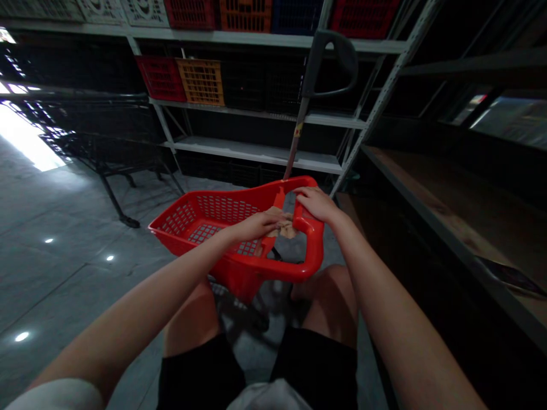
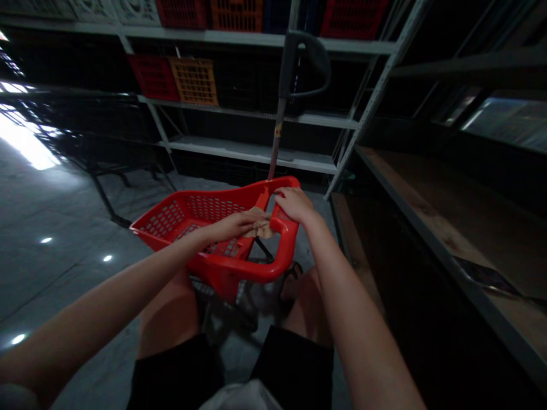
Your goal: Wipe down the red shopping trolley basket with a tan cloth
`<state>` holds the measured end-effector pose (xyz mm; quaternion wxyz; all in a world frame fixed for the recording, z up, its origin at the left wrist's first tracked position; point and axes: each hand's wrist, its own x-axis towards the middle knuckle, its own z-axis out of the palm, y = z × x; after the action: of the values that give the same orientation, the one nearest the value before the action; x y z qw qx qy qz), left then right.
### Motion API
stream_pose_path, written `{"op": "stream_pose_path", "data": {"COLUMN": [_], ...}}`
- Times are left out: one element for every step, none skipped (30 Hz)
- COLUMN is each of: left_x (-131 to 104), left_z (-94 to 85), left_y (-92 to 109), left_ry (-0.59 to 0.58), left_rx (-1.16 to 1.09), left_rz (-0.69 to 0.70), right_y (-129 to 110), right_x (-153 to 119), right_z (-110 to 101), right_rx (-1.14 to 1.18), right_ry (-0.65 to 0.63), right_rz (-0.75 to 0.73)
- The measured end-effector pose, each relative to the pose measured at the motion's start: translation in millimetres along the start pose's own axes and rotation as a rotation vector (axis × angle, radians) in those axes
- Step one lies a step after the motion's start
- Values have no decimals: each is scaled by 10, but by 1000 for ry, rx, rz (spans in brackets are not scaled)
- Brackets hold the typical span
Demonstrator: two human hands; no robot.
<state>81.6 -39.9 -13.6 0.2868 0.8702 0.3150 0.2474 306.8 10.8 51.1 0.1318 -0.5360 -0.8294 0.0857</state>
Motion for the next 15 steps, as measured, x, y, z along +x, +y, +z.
{"op": "stream_pose_path", "data": {"left_x": [-145,-271,-375,-452,-501,-523,-520,-496,-454,-394,-319,-229,-122,0,136], "left_z": [-23,-46,-67,-84,-92,-93,-87,-75,-61,-47,-39,-37,-43,-57,-79], "left_y": [90,171,240,295,332,352,354,339,308,262,201,126,37,-66,-179], "left_ry": [-36,-64,-90,-101,-103,-97,-89,-78,-66,-53,-46,-37,-27,-16,-4], "left_rx": [-44,-80,-108,-125,-134,-135,-128,-119,-108,-98,-90,-81,-71,-58,-43], "left_rz": [15,28,40,51,63,74,82,89,95,98,101,101,99,95,88], "right_y": [-4,-3,0,5,11,15,18,18,17,14,10,7,4,2,1], "right_x": [-9,-16,-19,-18,-14,-8,-1,6,12,15,15,13,8,1,-7], "right_z": [3,5,7,8,8,6,3,0,-4,-7,-9,-11,-11,-10,-8], "right_rx": [1,-1,-4,-9,-14,-22,-32,-44,-57,-71,-82,-86,-85,-79,-70], "right_ry": [1,1,-2,-5,-9,-14,-21,-25,-29,-32,-32,-29,-22,-12,0], "right_rz": [-9,-17,-25,-33,-41,-50,-58,-64,-69,-71,-73,-78,-84,-89,-92]}}
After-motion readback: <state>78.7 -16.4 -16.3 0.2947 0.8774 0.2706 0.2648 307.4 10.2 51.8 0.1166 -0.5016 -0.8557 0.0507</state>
